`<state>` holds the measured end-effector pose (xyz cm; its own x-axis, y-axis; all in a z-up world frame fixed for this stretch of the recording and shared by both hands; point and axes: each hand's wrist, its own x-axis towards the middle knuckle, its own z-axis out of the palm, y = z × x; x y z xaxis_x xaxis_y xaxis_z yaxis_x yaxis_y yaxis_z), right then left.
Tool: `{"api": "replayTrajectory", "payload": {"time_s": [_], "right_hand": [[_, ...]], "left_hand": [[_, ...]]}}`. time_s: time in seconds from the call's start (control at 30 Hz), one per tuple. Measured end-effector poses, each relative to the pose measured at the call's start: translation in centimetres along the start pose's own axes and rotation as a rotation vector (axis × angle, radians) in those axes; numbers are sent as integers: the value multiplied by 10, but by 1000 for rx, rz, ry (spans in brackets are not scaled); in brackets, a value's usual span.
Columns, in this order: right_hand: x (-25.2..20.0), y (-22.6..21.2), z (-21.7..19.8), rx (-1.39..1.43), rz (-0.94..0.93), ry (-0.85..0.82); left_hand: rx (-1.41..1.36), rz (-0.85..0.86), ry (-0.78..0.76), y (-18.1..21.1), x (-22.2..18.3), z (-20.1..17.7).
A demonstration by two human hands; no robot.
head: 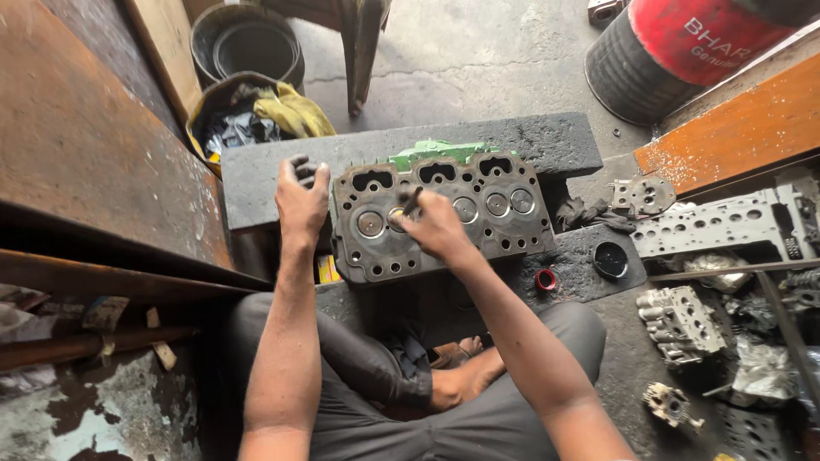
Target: The person wipes and cleans an engine cylinder head by hand with a cloth, applies a substance to a valve, and inserts the valve into the cylinder head.
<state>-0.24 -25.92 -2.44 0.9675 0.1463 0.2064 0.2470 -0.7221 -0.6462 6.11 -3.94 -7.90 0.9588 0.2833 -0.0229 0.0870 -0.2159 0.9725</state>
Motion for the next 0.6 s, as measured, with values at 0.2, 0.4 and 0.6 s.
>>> {"api": "replayTrajectory", "payload": {"time_s": [0.2, 0.4, 0.6], "right_hand": [[-1, -31, -33, 474, 57, 74], [-3, -15, -23, 872, -79, 222], [-9, -1, -20, 717, -133, 160]], "left_hand": [[2, -79, -2, -7, 2, -3], [48, -42, 7, -13, 4, -5], [-18, -22, 9, -17, 7, 1]]}}
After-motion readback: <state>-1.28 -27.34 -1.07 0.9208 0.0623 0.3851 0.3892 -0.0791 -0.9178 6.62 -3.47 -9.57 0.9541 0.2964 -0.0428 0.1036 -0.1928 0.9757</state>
